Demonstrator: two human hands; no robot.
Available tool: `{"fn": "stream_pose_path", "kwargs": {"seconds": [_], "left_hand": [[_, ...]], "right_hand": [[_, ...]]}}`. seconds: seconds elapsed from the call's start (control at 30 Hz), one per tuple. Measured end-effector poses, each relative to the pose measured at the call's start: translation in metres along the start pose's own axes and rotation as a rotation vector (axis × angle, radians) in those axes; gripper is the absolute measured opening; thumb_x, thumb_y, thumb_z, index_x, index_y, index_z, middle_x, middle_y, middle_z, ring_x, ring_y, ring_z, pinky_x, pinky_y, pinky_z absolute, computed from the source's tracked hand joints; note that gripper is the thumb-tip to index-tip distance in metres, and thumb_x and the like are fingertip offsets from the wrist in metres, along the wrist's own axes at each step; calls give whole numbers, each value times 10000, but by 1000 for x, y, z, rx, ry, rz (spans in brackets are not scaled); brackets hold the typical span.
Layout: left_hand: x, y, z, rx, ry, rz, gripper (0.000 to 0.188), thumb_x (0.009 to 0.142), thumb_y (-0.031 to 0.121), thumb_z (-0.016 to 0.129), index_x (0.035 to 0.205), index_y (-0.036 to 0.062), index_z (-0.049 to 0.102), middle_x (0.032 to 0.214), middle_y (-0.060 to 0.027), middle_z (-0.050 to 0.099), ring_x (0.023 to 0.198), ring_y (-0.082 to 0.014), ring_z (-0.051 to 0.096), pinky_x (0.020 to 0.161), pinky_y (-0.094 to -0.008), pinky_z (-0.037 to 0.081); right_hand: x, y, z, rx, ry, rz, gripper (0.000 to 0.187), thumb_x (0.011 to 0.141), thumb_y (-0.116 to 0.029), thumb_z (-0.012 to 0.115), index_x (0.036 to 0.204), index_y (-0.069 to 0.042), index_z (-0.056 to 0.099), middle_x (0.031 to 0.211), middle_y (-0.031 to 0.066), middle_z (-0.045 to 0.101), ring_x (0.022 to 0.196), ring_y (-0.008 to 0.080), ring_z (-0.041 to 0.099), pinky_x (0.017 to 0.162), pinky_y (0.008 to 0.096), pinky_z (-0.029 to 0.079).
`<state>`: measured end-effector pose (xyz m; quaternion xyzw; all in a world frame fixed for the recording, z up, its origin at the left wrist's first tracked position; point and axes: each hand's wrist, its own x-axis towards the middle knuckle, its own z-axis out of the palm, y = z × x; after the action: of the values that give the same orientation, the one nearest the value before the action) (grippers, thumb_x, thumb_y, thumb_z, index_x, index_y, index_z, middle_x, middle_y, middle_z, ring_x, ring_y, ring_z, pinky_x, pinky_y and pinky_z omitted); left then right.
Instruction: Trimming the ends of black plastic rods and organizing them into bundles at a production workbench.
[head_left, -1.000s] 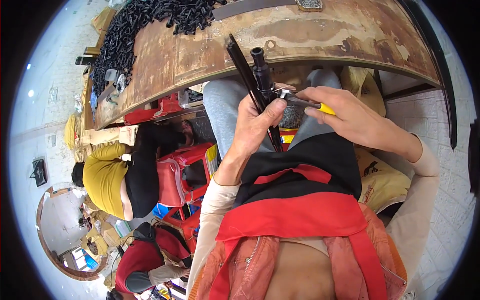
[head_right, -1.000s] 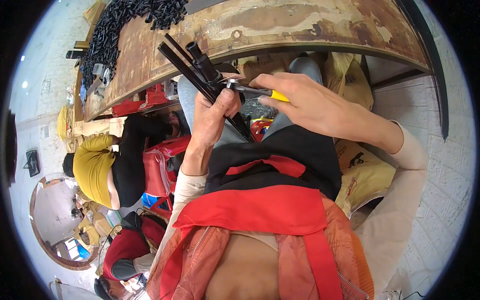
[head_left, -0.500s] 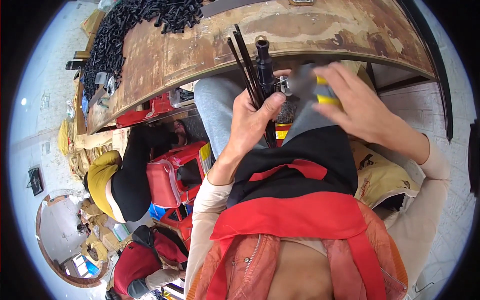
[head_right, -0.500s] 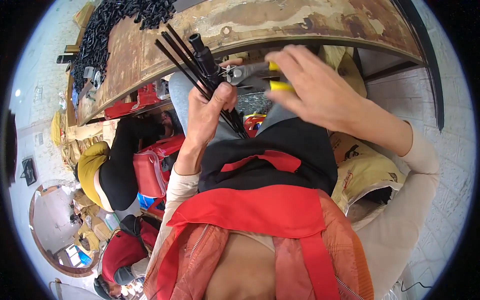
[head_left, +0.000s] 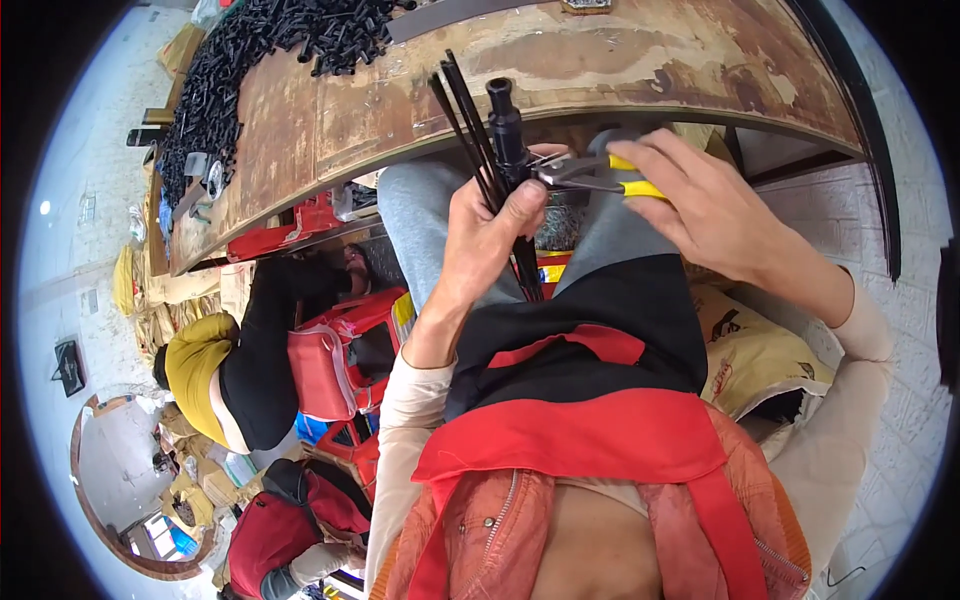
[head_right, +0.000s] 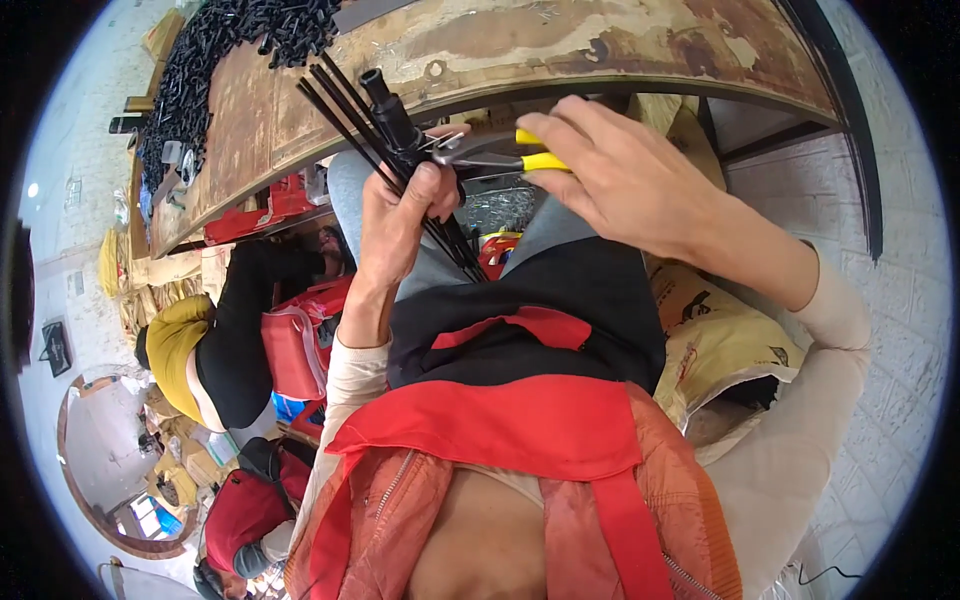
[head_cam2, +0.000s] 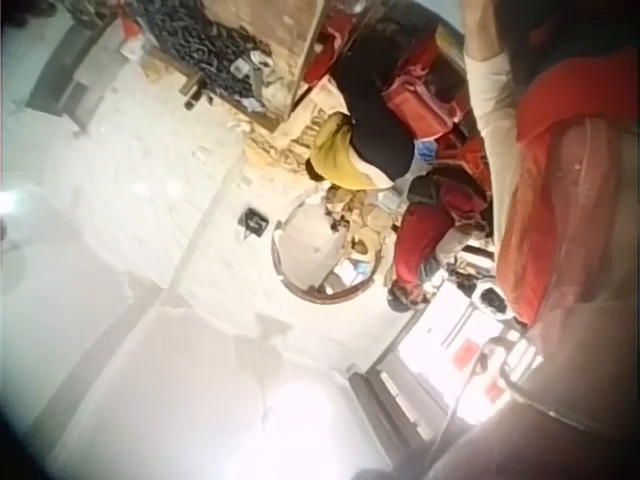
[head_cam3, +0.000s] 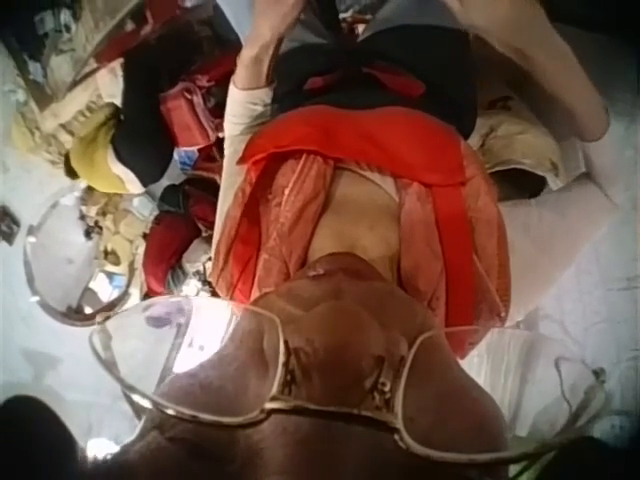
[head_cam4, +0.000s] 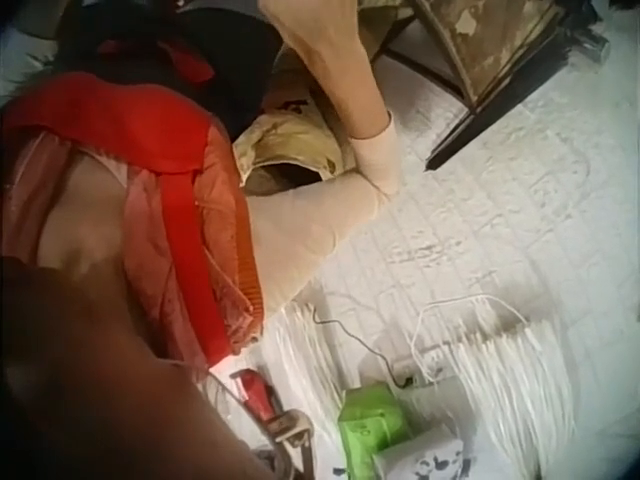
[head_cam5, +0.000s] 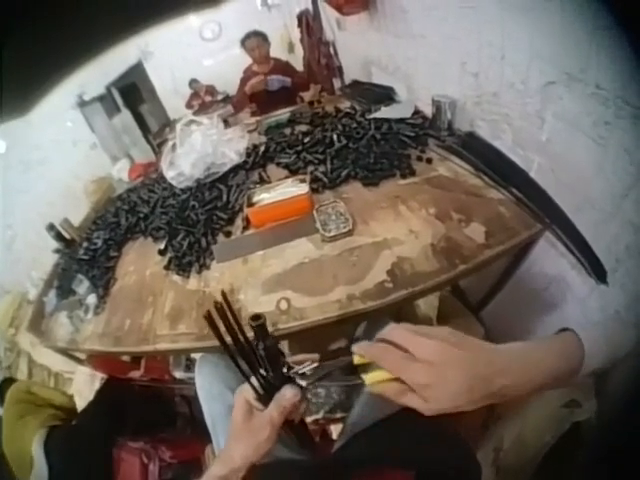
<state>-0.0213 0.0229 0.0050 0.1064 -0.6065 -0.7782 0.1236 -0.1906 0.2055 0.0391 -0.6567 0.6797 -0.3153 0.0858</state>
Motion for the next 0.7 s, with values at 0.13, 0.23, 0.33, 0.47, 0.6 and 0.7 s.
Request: {"fn": "stream_pose_path", "kwargs": {"seconds": [0.13, 0.23, 0.33, 0.47, 0.6, 0.7], "left_hand": [[2, 0, 0, -32, -64, 4, 455, 969, 300, 590, 1275, -34, 540, 676, 61, 423, 605, -46, 368, 542, -207, 300], [4, 2, 0, 3, -105, -54, 646, 918, 442, 619, 1294, -68, 494, 693, 49, 396, 612, -72, 357, 567, -230, 304], [4, 1, -1, 17, -22, -31, 612, 937, 411, 604, 1302, -67, 488, 692, 45, 394, 606, -73, 351, 570, -237, 313], [2, 2, -2, 17, 14, 8, 619, 932, 420, 609, 1296, -67, 490, 689, 44, 398, 605, -73, 355, 567, -237, 315], [-3, 1, -4, -35, -90, -17, 638, 920, 448, 615, 1280, -66, 499, 691, 41, 406, 610, -76, 360, 562, -236, 316], [-7, 1, -5, -38, -105, -29, 590, 932, 440, 600, 1247, -51, 514, 704, 40, 403, 617, -81, 356, 566, -239, 313]], "right_hand": [[6, -9, -22, 774, -508, 516, 331, 888, -170, 614, 1126, 12, 473, 703, 140, 583, 629, 252, 638, 568, 353, 469], [1, -6, -10, 1335, -797, 819, 315, 856, -186, 656, 1032, 3, 475, 700, 148, 575, 701, 226, 653, 584, 335, 458], [-6, -6, 6, 265, 21, 155, 366, 880, -219, 637, 1126, 10, 491, 715, 128, 581, 734, 274, 654, 646, 370, 484], [0, -3, -6, 383, -154, 223, 364, 887, -147, 600, 1177, 22, 460, 720, 121, 567, 593, 231, 627, 535, 328, 485], [-2, -13, 12, 1668, -700, 752, 272, 827, -150, 631, 995, 0, 479, 547, 40, 484, 317, 148, 474, 318, 261, 383], [-9, -11, 17, 579, -317, 362, 355, 830, -170, 636, 1097, 6, 482, 852, 136, 597, 744, 233, 658, 594, 327, 499]]}}
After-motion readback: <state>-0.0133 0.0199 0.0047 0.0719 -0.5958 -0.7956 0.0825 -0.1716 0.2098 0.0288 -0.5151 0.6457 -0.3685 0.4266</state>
